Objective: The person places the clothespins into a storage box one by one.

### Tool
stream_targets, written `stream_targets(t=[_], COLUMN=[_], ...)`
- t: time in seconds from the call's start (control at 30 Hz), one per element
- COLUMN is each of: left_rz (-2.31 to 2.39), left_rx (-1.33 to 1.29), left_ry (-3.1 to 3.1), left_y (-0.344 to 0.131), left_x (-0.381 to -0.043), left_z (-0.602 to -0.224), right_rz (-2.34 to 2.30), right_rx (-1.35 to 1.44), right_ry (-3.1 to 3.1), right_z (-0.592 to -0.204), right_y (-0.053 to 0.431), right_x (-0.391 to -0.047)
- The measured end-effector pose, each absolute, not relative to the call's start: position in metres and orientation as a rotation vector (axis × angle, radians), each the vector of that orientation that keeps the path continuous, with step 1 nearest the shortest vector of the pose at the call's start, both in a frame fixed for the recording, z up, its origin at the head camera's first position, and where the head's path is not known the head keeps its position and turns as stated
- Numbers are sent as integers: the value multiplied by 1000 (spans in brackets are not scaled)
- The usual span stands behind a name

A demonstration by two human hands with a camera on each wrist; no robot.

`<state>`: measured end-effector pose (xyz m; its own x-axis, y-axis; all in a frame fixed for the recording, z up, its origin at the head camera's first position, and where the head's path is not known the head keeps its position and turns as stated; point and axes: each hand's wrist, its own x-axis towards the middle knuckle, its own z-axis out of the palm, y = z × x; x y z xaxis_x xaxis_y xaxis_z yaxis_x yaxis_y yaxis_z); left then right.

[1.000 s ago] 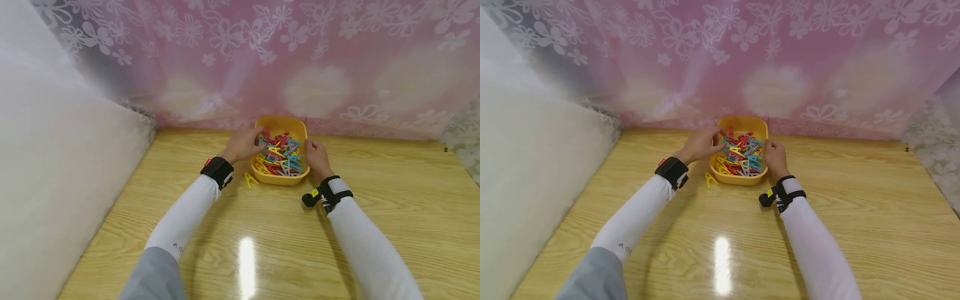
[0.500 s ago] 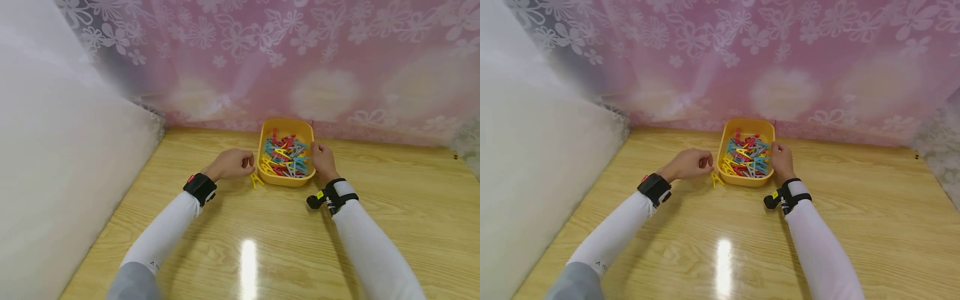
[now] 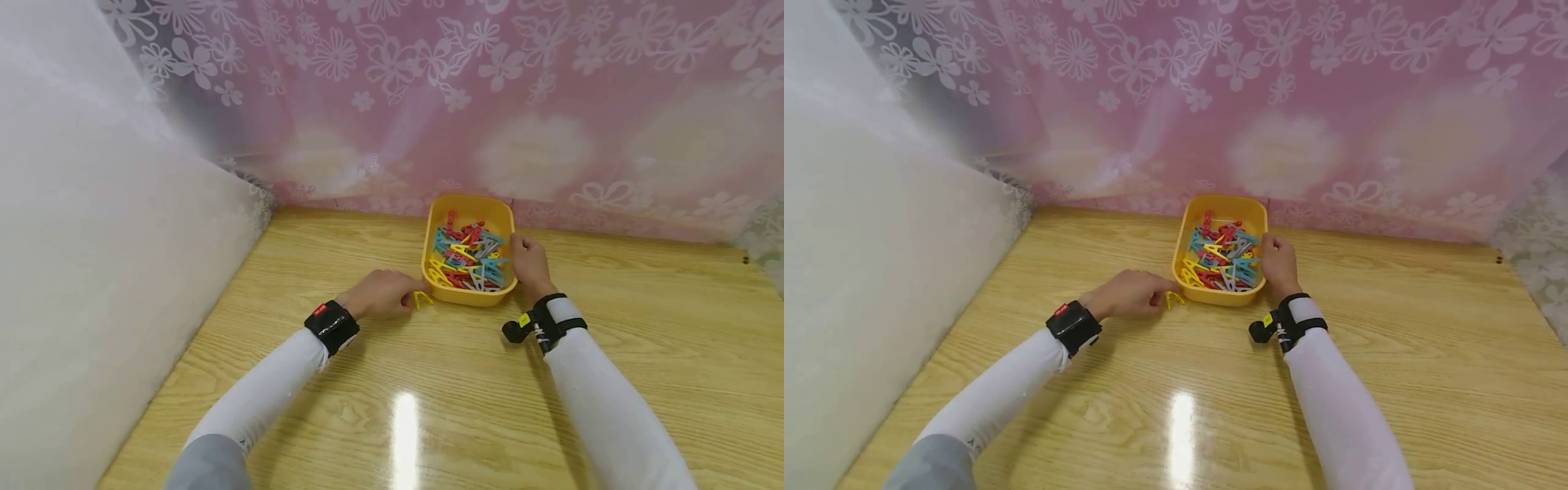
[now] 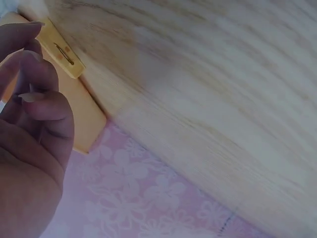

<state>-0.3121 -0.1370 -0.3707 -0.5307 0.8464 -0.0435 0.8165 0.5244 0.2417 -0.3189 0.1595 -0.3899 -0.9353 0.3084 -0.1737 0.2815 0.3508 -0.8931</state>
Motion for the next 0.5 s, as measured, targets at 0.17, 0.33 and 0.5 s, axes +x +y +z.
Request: stream_targets(t=[0.17, 0.33, 0.5], left_rz=[199, 154, 154], left_rx=[1446, 1402, 1375], left_ry=[2596, 2589, 2588], left_y=[-132, -128, -126], left_x=[-313, -314, -314], left_z=[-373, -374, -371], right_rz=[1684, 1689, 1694], right_rx=[-561, -554, -554], right_ry=[-2562, -2555, -2552], right_z=[-390, -390, -390], right_y=[160, 160, 160], right_x=[-319, -318, -318])
